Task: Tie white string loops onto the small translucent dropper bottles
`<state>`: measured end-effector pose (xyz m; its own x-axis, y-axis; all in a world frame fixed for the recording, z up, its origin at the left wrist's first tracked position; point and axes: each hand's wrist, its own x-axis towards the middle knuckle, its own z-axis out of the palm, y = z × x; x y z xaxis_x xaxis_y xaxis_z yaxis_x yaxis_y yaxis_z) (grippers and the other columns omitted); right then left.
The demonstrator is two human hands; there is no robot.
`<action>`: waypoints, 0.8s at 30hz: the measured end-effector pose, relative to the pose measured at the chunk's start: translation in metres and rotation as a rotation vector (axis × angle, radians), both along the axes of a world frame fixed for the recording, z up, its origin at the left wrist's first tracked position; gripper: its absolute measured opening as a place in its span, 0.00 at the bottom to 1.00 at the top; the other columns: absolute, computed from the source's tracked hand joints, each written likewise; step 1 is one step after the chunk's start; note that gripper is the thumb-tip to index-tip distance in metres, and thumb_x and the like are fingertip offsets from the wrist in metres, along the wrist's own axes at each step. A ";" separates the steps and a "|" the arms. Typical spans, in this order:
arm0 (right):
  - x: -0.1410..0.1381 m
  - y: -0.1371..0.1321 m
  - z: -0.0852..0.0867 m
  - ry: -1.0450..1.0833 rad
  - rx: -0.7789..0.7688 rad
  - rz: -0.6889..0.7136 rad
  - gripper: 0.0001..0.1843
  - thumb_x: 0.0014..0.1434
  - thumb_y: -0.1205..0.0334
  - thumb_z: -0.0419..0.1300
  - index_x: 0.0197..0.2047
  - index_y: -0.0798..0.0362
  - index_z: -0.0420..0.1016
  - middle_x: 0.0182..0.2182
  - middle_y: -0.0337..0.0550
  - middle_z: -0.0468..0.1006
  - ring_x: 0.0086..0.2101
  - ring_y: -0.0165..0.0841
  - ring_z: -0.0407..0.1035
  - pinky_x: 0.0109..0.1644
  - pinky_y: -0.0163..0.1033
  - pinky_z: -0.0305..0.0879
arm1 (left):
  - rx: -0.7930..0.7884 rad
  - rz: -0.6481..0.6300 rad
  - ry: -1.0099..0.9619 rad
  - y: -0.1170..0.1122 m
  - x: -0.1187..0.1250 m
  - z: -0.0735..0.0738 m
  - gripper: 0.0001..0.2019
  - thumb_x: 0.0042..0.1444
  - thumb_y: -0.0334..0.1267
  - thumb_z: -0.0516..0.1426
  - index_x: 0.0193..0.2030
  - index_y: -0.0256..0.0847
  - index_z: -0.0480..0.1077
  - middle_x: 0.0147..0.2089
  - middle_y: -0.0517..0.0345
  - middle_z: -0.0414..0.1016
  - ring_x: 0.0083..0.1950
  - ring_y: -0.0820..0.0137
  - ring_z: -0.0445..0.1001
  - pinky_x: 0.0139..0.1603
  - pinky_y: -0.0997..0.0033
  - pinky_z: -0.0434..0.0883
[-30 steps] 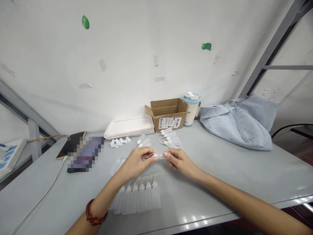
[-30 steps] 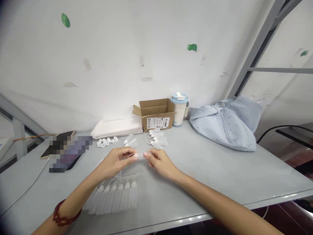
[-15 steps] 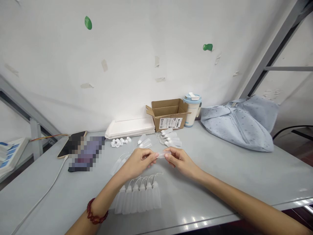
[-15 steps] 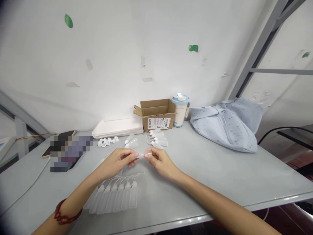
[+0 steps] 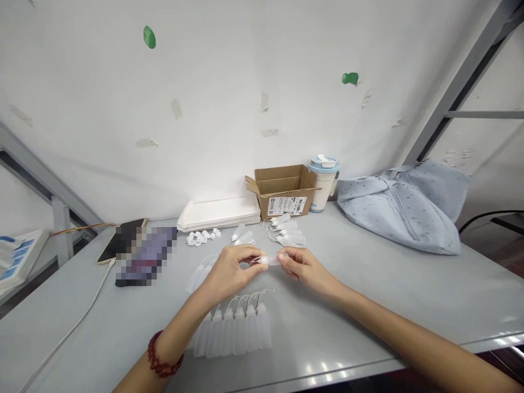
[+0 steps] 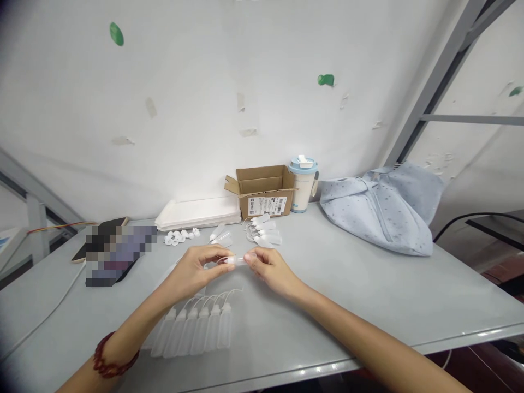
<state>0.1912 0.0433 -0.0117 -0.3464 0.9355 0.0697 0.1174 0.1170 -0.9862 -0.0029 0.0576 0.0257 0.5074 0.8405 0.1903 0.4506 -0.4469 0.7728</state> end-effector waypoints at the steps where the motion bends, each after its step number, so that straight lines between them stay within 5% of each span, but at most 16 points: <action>1: 0.000 0.000 0.000 -0.009 0.014 -0.002 0.22 0.57 0.43 0.52 0.28 0.55 0.65 0.19 0.32 0.56 0.21 0.25 0.51 0.25 0.33 0.47 | -0.034 0.000 0.006 0.000 0.000 0.000 0.07 0.53 0.39 0.57 0.34 0.40 0.75 0.36 0.58 0.77 0.38 0.68 0.72 0.39 0.74 0.67; 10: 0.000 -0.001 -0.001 -0.064 0.054 0.005 0.23 0.58 0.43 0.51 0.32 0.57 0.68 0.19 0.32 0.56 0.22 0.25 0.50 0.25 0.33 0.47 | -0.180 -0.018 0.113 -0.001 0.000 0.000 0.19 0.59 0.46 0.48 0.24 0.36 0.68 0.25 0.60 0.71 0.28 0.72 0.69 0.29 0.75 0.64; 24: 0.003 0.004 -0.002 0.033 -0.094 0.019 0.25 0.56 0.43 0.54 0.20 0.52 0.52 0.16 0.29 0.49 0.18 0.23 0.44 0.22 0.33 0.42 | 0.230 -0.049 0.177 -0.005 0.003 -0.005 0.09 0.58 0.36 0.53 0.31 0.38 0.73 0.28 0.60 0.74 0.29 0.73 0.68 0.27 0.76 0.60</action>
<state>0.1938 0.0476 -0.0138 -0.3627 0.9319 -0.0067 0.0833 0.0253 -0.9962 0.0005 0.0527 0.0208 0.5885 0.7591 0.2781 0.5427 -0.6259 0.5601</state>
